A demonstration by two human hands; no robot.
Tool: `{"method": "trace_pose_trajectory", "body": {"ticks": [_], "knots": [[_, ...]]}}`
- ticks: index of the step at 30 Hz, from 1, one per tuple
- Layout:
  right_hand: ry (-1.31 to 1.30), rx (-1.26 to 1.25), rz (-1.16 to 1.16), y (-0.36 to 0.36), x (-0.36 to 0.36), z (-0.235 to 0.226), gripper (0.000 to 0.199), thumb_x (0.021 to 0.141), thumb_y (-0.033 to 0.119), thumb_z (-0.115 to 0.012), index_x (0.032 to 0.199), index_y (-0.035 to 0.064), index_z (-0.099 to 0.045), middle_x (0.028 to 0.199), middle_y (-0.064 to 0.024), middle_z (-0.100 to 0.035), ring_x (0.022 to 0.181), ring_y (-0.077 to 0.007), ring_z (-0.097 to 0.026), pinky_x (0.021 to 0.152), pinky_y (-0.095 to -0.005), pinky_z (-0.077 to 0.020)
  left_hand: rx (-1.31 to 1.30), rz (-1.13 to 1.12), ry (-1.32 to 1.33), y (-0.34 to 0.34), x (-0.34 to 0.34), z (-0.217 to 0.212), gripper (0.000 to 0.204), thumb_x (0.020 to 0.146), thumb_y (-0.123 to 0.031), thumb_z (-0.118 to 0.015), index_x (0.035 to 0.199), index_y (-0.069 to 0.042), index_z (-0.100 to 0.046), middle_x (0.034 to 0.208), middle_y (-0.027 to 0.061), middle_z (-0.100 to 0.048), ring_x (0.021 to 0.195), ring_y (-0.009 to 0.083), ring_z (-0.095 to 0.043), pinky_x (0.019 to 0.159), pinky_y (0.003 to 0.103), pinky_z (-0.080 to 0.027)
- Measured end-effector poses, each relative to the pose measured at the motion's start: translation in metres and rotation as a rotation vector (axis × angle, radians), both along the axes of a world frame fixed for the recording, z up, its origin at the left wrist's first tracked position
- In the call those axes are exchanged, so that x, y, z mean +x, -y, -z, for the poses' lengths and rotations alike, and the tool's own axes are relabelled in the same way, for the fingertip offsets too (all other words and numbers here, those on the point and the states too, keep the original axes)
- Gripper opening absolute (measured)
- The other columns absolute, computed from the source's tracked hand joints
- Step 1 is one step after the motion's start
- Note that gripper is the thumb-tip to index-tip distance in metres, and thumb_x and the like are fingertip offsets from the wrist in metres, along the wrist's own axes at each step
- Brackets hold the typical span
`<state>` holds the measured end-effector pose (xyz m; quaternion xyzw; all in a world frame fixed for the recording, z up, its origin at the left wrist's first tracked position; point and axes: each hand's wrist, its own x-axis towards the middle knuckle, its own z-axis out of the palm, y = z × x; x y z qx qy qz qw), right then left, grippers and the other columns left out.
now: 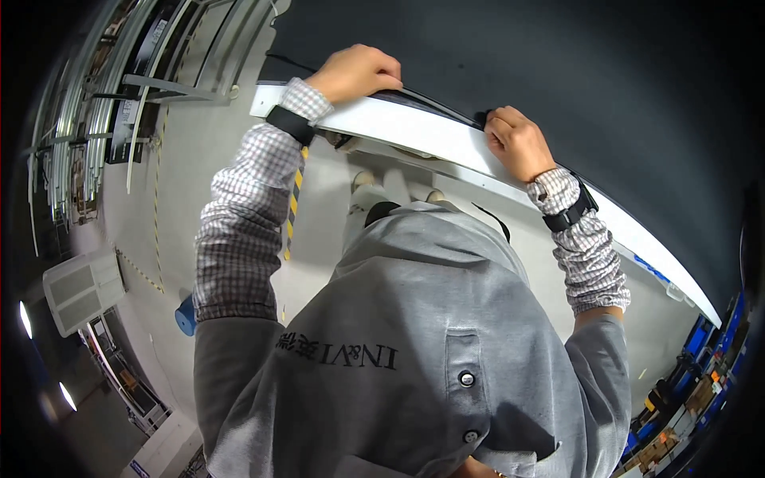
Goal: The recorder is assembling a large black component by attaching a white trim piece and securing it with screws using a hand tool.
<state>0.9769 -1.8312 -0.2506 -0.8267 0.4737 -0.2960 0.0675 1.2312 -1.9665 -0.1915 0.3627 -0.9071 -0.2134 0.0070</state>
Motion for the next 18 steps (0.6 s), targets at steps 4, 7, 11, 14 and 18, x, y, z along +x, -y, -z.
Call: {"method": "trace_pose_trajectory", "body": {"ticks": [4,7,11,14,18], "knots": [[-0.029,0.070,0.016,-0.002,0.003,-0.006,0.009,0.063,-0.003,-0.058,0.070,-0.0004,-0.052,0.075,-0.0087,-0.054,0.073,-0.0256,-0.055,0.064,-0.0335,-0.0483,0.004,-0.128,0.075,0.034,0.063,0.007,0.015,0.080,-0.021,-0.062,0.080,-0.007,-0.067,0.069,0.0026,-0.062,0.061,0.0127,-0.055,0.058,0.027,-0.043],[-0.018,0.065,0.051,-0.004,0.005,-0.005,0.010,0.064,-0.004,-0.060,0.073,-0.0005,-0.056,0.081,-0.0092,-0.057,0.078,-0.0252,-0.057,0.066,-0.0325,-0.0497,0.418,-0.145,-0.091,0.042,0.076,0.013,0.021,0.080,-0.023,-0.062,0.087,-0.004,-0.068,0.075,0.0032,-0.063,0.067,0.0098,-0.053,0.064,0.025,-0.044],[-0.051,0.084,0.065,-0.001,0.011,-0.011,0.011,0.063,-0.004,-0.060,0.073,-0.0006,-0.056,0.081,-0.0093,-0.058,0.077,-0.0252,-0.058,0.066,-0.0329,-0.0503,0.581,-0.183,-0.251,0.039,0.078,0.019,0.019,0.081,-0.019,-0.061,0.091,-0.005,-0.067,0.080,-0.0004,-0.063,0.069,0.0064,-0.051,0.061,0.021,-0.041],[-0.045,0.060,0.047,0.003,0.013,-0.011,0.011,0.064,-0.004,-0.060,0.073,-0.0010,-0.056,0.081,-0.0088,-0.058,0.076,-0.0251,-0.058,0.065,-0.0327,-0.0504,0.574,-0.167,-0.230,0.032,0.063,0.011,0.019,0.081,-0.020,-0.061,0.090,-0.004,-0.067,0.080,0.0007,-0.063,0.073,0.0070,-0.054,0.065,0.021,-0.043],[-0.030,0.010,0.049,0.004,0.017,-0.012,0.009,0.065,-0.003,-0.061,0.072,-0.0012,-0.056,0.080,-0.0083,-0.058,0.075,-0.0247,-0.058,0.064,-0.0319,-0.0509,0.585,-0.136,-0.279,0.021,0.047,0.012,0.020,0.081,-0.020,-0.061,0.090,-0.004,-0.067,0.081,0.0013,-0.064,0.075,0.0074,-0.055,0.068,0.021,-0.043]]}}
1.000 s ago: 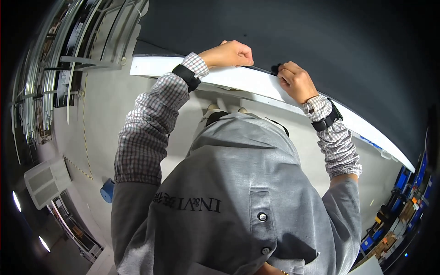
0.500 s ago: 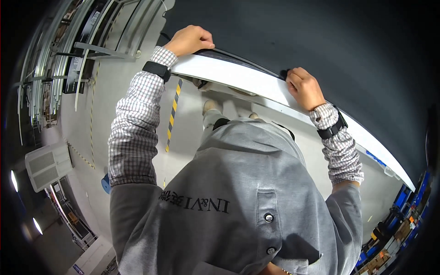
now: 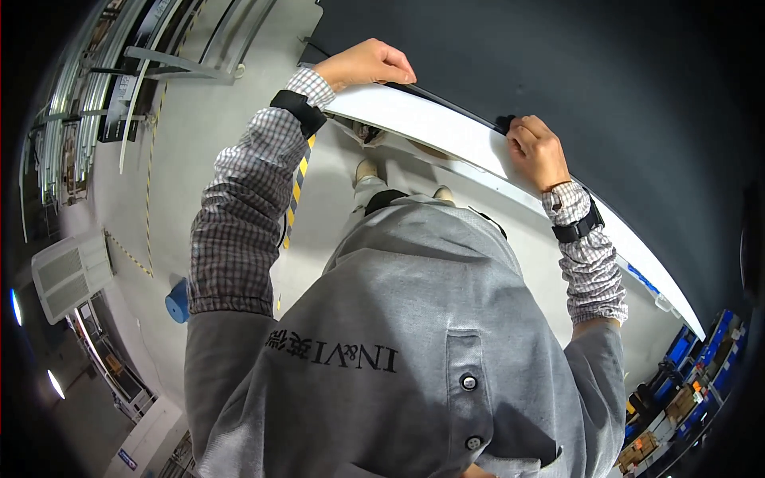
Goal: The recorder is assembling a large black component by attaching a white trim piece and securing it with screws using a hand tool.
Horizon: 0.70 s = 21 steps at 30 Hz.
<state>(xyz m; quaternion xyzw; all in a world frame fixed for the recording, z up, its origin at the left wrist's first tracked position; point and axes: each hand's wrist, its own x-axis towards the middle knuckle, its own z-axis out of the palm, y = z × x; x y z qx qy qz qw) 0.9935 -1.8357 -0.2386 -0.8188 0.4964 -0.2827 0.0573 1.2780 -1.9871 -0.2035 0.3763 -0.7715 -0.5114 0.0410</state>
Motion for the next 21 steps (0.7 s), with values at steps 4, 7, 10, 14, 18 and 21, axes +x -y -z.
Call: {"method": "trace_pose_trajectory", "body": {"ticks": [4,7,10,14,18,21], "knots": [[0.003,0.001,-0.016,0.000,0.001,-0.002,0.009,0.064,-0.003,-0.060,0.073,-0.0012,-0.057,0.081,-0.0084,-0.059,0.076,-0.0246,-0.059,0.065,-0.0321,-0.0511,0.013,0.002,-0.022,-0.011,-0.016,0.001,0.019,0.080,-0.020,-0.062,0.089,-0.003,-0.067,0.082,0.0021,-0.064,0.075,0.0084,-0.056,0.069,0.021,-0.044],[0.043,-0.037,-0.058,0.002,0.003,-0.001,0.011,0.061,-0.003,-0.060,0.072,-0.0004,-0.056,0.081,-0.0094,-0.058,0.078,-0.0259,-0.058,0.067,-0.0332,-0.0504,-0.029,0.030,-0.027,-0.021,-0.031,-0.001,0.020,0.079,-0.019,-0.062,0.088,-0.002,-0.066,0.079,0.0024,-0.063,0.074,0.0085,-0.055,0.068,0.021,-0.043],[0.034,-0.006,-0.067,0.001,0.003,-0.006,0.012,0.061,-0.003,-0.059,0.072,-0.0002,-0.056,0.082,-0.0100,-0.058,0.079,-0.0264,-0.058,0.067,-0.0332,-0.0500,-0.041,0.041,-0.043,-0.035,-0.052,-0.004,0.020,0.079,-0.019,-0.062,0.087,-0.002,-0.066,0.078,0.0023,-0.062,0.073,0.0078,-0.054,0.067,0.021,-0.043],[0.037,0.028,-0.103,0.003,0.006,-0.010,0.011,0.060,-0.002,-0.059,0.071,-0.0003,-0.055,0.081,-0.0104,-0.057,0.079,-0.0274,-0.057,0.067,-0.0333,-0.0493,-0.144,0.087,0.026,-0.038,-0.053,-0.010,0.019,0.077,-0.023,-0.063,0.081,-0.004,-0.066,0.068,0.0027,-0.062,0.065,0.0093,-0.055,0.060,0.024,-0.043],[0.035,-0.021,-0.100,0.005,0.007,-0.012,0.012,0.061,-0.006,-0.060,0.072,-0.0014,-0.056,0.079,-0.0105,-0.058,0.072,-0.0269,-0.058,0.064,-0.0326,-0.0493,-0.445,0.004,0.137,-0.019,-0.011,-0.026,0.018,0.077,-0.024,-0.062,0.081,-0.006,-0.067,0.067,0.0038,-0.062,0.061,0.0134,-0.055,0.058,0.028,-0.043],[0.044,0.029,-0.065,0.003,0.008,-0.017,0.011,0.061,-0.004,-0.060,0.071,-0.0008,-0.057,0.081,-0.0112,-0.059,0.077,-0.0279,-0.059,0.067,-0.0330,-0.0504,-0.367,-0.044,0.125,-0.008,0.014,-0.029,0.018,0.078,-0.022,-0.061,0.081,-0.005,-0.066,0.067,0.0036,-0.061,0.061,0.0138,-0.055,0.059,0.027,-0.043]]}}
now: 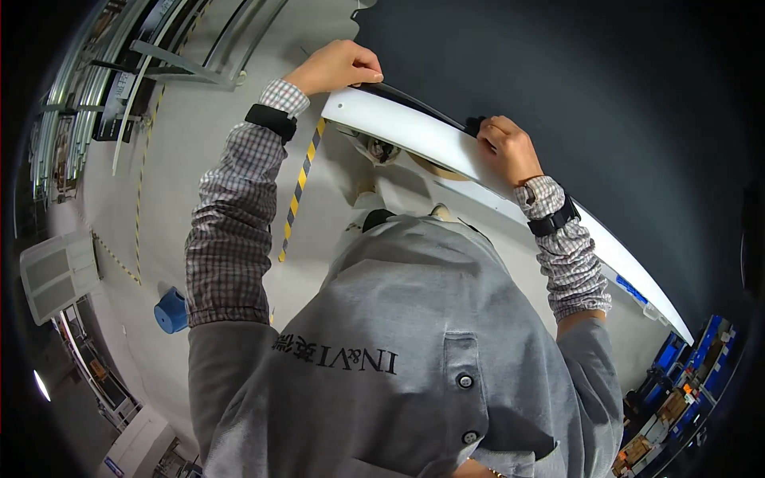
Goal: The recorder is assembling a large black component by attaching a white trim piece and securing it with screws using a hand tool.
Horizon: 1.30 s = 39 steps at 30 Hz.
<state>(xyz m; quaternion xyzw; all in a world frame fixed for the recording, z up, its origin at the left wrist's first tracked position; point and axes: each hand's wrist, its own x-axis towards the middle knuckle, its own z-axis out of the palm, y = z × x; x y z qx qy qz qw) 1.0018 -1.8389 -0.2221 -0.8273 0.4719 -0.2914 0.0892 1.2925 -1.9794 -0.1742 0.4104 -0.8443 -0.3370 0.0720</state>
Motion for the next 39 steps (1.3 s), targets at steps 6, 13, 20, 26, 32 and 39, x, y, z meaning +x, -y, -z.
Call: {"method": "trace_pose_trajectory", "body": {"ticks": [6,13,20,26,32,39], "knots": [[-0.021,-0.002,0.033,0.001,-0.001,0.000,0.012,0.062,-0.004,-0.060,0.073,-0.0008,-0.058,0.082,-0.0110,-0.060,0.077,-0.0273,-0.060,0.067,-0.0332,-0.0512,0.048,0.072,-0.100,-0.001,0.001,0.004,0.018,0.079,-0.021,-0.061,0.081,-0.005,-0.065,0.068,0.0043,-0.060,0.062,0.0130,-0.054,0.059,0.027,-0.043],[0.005,-0.021,0.006,0.004,0.005,-0.007,0.012,0.060,-0.005,-0.060,0.070,-0.0006,-0.056,0.082,-0.0104,-0.059,0.079,-0.0272,-0.058,0.066,-0.0339,-0.0504,0.079,0.129,-0.115,-0.018,-0.036,0.003,0.016,0.080,-0.017,-0.061,0.082,-0.002,-0.064,0.066,0.0018,-0.058,0.060,0.0085,-0.049,0.056,0.024,-0.040],[0.024,-0.084,0.029,0.005,0.008,-0.010,0.010,0.059,-0.004,-0.059,0.068,-0.0003,-0.055,0.080,-0.0097,-0.059,0.077,-0.0263,-0.058,0.064,-0.0336,-0.0499,0.036,0.161,-0.039,-0.033,-0.070,-0.001,0.015,0.080,-0.019,-0.060,0.083,-0.004,-0.064,0.062,0.0005,-0.056,0.057,0.0091,-0.049,0.055,0.024,-0.040],[0.046,-0.062,0.086,0.006,0.006,-0.012,0.010,0.061,-0.005,-0.061,0.069,-0.0001,-0.055,0.080,-0.0086,-0.059,0.075,-0.0257,-0.058,0.064,-0.0325,-0.0501,-0.005,0.115,-0.058,-0.015,-0.045,-0.003,0.018,0.078,-0.023,-0.061,0.082,-0.006,-0.065,0.065,0.0041,-0.061,0.061,0.0168,-0.057,0.061,0.030,-0.044],[0.041,-0.020,0.142,0.007,0.007,-0.020,0.014,0.061,-0.006,-0.062,0.072,-0.0003,-0.056,0.081,-0.0082,-0.058,0.074,-0.0249,-0.058,0.063,-0.0318,-0.0497,0.049,0.120,-0.055,-0.013,-0.057,-0.002,0.015,0.076,-0.021,-0.063,0.080,-0.006,-0.064,0.063,0.0042,-0.060,0.058,0.0173,-0.056,0.057,0.030,-0.043],[0.079,-0.044,0.113,0.013,0.011,-0.027,0.017,0.061,-0.008,-0.062,0.074,-0.0005,-0.054,0.081,-0.0087,-0.057,0.074,-0.0261,-0.057,0.062,-0.0325,-0.0489,0.107,0.177,-0.056,-0.017,-0.077,-0.008,0.015,0.075,-0.021,-0.062,0.079,-0.006,-0.063,0.064,0.0043,-0.061,0.059,0.0182,-0.057,0.057,0.031,-0.043]]}}
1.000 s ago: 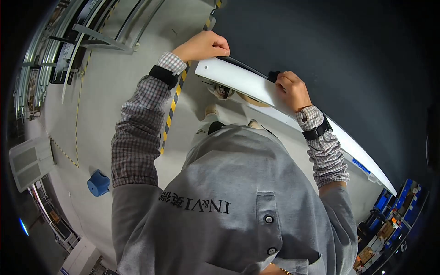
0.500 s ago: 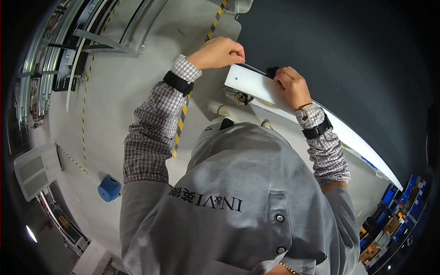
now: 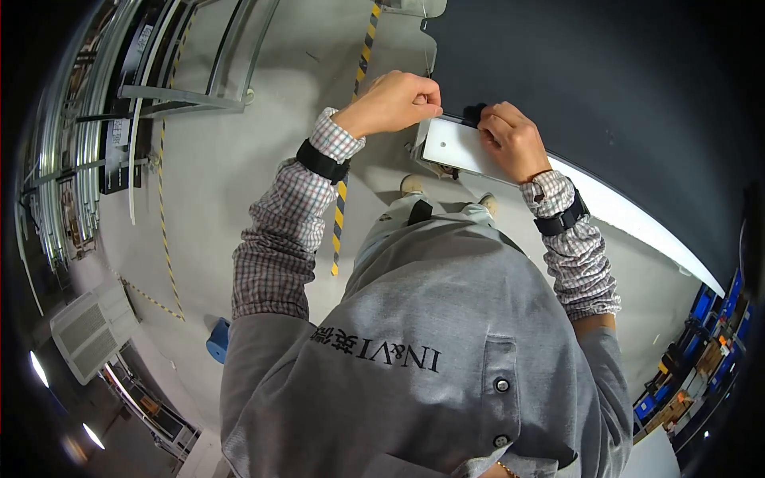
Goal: The recorder is assembling a large black component by attaching a white trim piece and securing it with screws using a hand tool.
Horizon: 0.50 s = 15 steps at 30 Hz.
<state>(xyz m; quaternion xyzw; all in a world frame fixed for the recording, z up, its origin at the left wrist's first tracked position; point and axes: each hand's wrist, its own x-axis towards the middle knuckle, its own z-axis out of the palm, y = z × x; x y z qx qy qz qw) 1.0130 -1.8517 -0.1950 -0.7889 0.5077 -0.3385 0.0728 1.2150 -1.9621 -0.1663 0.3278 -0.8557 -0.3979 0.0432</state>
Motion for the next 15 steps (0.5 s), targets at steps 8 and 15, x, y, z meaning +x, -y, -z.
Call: {"method": "trace_pose_trajectory", "body": {"ticks": [8,15], "knots": [[0.035,0.111,0.034,-0.004,-0.002,-0.002,0.024,0.062,-0.011,-0.058,0.083,0.0003,-0.059,0.091,-0.0091,-0.056,0.084,-0.0253,-0.055,0.069,-0.0325,-0.0477,0.029,-0.037,-0.026,0.010,0.004,0.006,0.013,0.075,-0.018,-0.061,0.077,-0.005,-0.060,0.064,0.0046,-0.062,0.059,0.0175,-0.058,0.059,0.031,-0.044],[-0.007,0.124,0.065,-0.001,-0.003,-0.003,0.032,0.060,-0.010,-0.059,0.089,0.0027,-0.064,0.093,-0.0078,-0.057,0.085,-0.0236,-0.054,0.072,-0.0312,-0.0489,0.089,-0.067,-0.025,0.019,0.000,0.009,0.012,0.077,-0.016,-0.061,0.075,-0.004,-0.058,0.061,0.0029,-0.061,0.057,0.0125,-0.058,0.056,0.027,-0.043]]}}
